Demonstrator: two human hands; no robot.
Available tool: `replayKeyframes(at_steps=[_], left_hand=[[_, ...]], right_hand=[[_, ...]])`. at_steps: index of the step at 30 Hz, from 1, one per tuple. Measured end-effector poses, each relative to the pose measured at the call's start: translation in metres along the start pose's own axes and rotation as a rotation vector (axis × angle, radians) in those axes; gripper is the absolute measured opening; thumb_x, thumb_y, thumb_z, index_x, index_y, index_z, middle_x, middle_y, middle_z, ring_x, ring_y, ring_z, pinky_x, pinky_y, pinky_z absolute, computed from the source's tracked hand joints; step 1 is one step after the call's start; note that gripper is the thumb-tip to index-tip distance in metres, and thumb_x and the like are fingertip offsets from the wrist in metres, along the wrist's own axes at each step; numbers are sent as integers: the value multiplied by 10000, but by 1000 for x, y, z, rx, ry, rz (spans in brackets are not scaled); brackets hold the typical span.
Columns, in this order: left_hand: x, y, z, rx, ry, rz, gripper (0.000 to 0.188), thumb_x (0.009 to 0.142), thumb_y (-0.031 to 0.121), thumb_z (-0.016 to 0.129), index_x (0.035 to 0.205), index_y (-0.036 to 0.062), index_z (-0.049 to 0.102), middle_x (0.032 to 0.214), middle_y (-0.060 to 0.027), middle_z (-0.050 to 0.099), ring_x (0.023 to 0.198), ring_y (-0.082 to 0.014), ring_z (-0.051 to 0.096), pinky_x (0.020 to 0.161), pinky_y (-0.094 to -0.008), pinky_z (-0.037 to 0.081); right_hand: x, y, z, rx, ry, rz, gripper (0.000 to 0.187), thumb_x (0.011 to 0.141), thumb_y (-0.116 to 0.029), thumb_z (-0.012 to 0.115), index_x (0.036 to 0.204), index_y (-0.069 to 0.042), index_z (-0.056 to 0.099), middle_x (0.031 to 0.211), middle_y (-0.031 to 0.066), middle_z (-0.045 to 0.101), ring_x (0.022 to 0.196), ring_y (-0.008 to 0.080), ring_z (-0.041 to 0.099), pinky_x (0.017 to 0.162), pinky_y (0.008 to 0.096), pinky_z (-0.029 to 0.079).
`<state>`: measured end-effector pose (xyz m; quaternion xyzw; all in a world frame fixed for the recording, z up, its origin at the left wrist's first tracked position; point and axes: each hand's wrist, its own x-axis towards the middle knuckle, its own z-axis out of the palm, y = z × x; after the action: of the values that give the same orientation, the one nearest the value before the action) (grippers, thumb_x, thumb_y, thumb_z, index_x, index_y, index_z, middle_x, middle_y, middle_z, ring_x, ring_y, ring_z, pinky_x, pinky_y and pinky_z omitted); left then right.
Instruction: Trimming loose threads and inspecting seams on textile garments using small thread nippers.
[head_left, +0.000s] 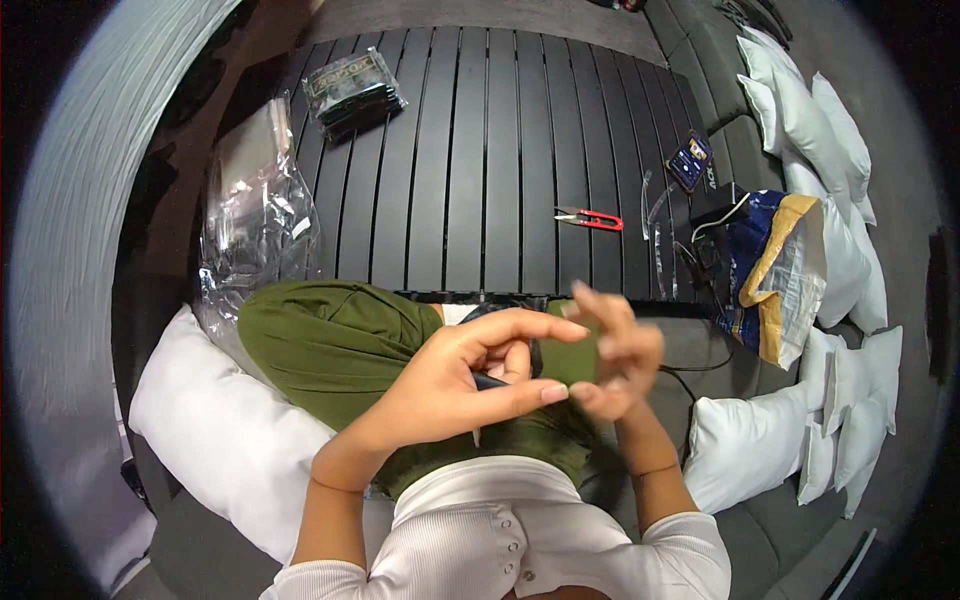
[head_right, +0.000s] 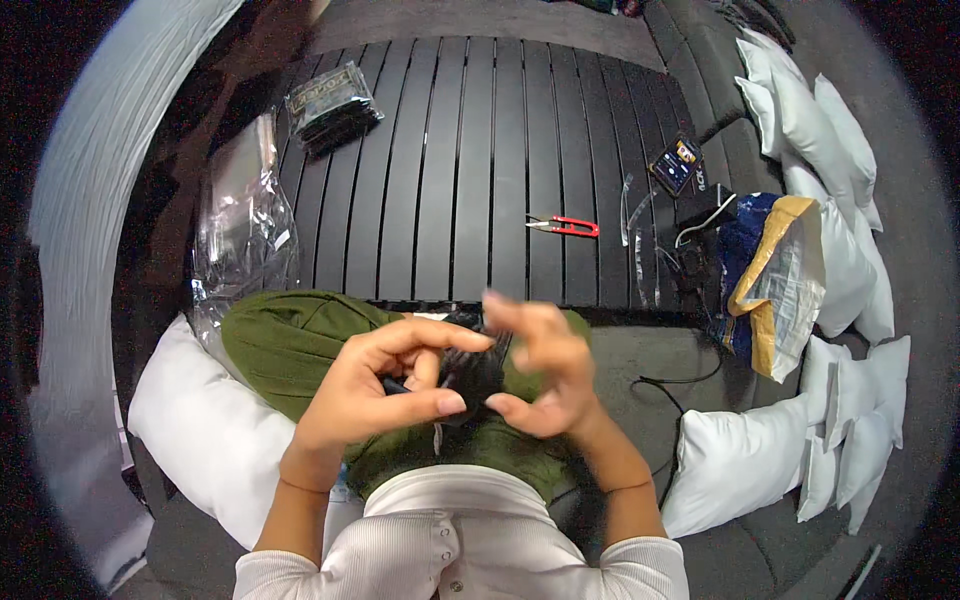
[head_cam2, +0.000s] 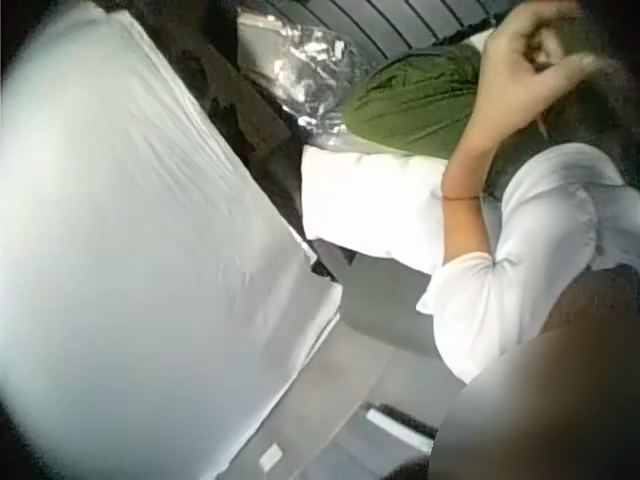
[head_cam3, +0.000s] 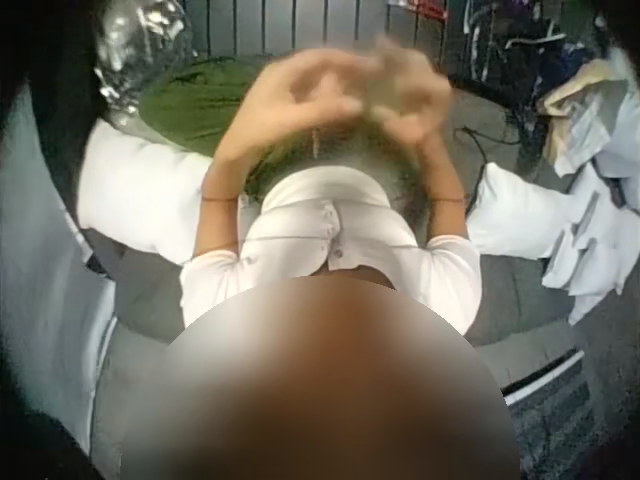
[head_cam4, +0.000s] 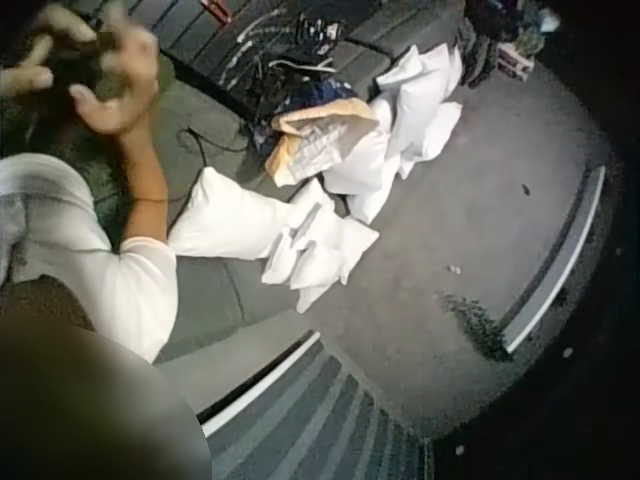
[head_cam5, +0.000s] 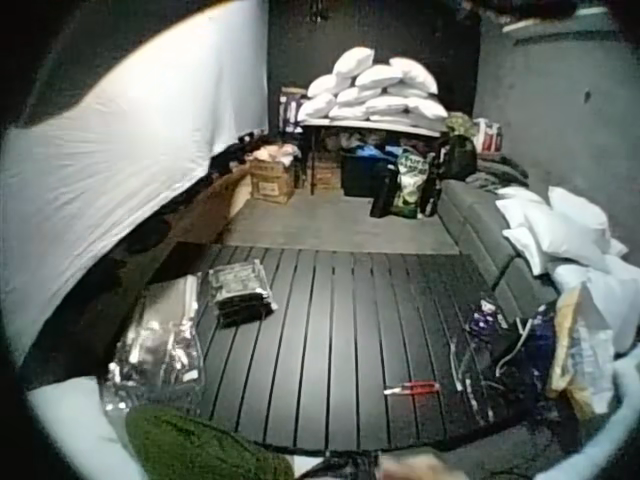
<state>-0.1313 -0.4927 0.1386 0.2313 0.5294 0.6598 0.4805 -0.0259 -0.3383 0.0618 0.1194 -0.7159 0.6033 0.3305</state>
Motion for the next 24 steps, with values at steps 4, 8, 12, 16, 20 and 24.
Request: replayKeyframes(at_steps=[4, 8, 12, 16, 20, 24], left_hand=[[5, -4, -5, 24, 110, 119, 322, 708, 3, 637, 1023, -14, 570, 562, 72, 428, 517, 4, 347, 505, -148, 280], [7, -8, -17, 288, 59, 121, 331, 692, 42, 671, 1006, -9, 580, 593, 32, 503, 525, -13, 415, 499, -161, 315], [23, -22, -43, 621, -150, 207, 269, 680, 143, 713, 868, -17, 608, 625, -24, 562, 528, -49, 448, 475, -198, 350], [24, -20, -56, 405, 6, 3, 194, 693, 145, 699, 702, -19, 596, 577, 15, 505, 527, -31, 428, 457, -190, 319], [30, -8, -56, 349, 50, 117, 199, 715, 160, 683, 721, -16, 589, 598, 23, 491, 553, -31, 426, 474, -189, 325], [85, -11, -40, 611, 52, 378, 278, 759, 259, 637, 793, -14, 602, 674, -33, 548, 603, -79, 467, 543, -226, 379]], right_hand=[[1, 13, 12, 486, -104, 392, 642, 641, -244, 739, 1141, -11, 411, 1148, 190, 477, 994, 248, 507, 873, 356, 381], [9, 9, 1, 320, -339, 483, 126, 700, -65, 666, 726, 25, 583, 869, 103, 589, 781, 168, 563, 706, 275, 427], [1, 11, -18, 581, 181, 567, 203, 727, -154, 647, 723, -19, 496, 702, 54, 540, 627, 108, 515, 593, 217, 415], [20, 6, -30, 801, 242, 580, 237, 738, -205, 609, 711, -55, 427, 662, 24, 474, 611, 93, 468, 579, 220, 388], [5, 19, -53, 462, -140, 905, 456, 643, -307, 674, 932, 14, 527, 843, 38, 553, 779, 103, 504, 716, 223, 396], [-5, 12, -38, 305, -367, 1032, 628, 696, -317, 670, 1126, 88, 456, 1066, 130, 547, 947, 207, 538, 843, 316, 410]])
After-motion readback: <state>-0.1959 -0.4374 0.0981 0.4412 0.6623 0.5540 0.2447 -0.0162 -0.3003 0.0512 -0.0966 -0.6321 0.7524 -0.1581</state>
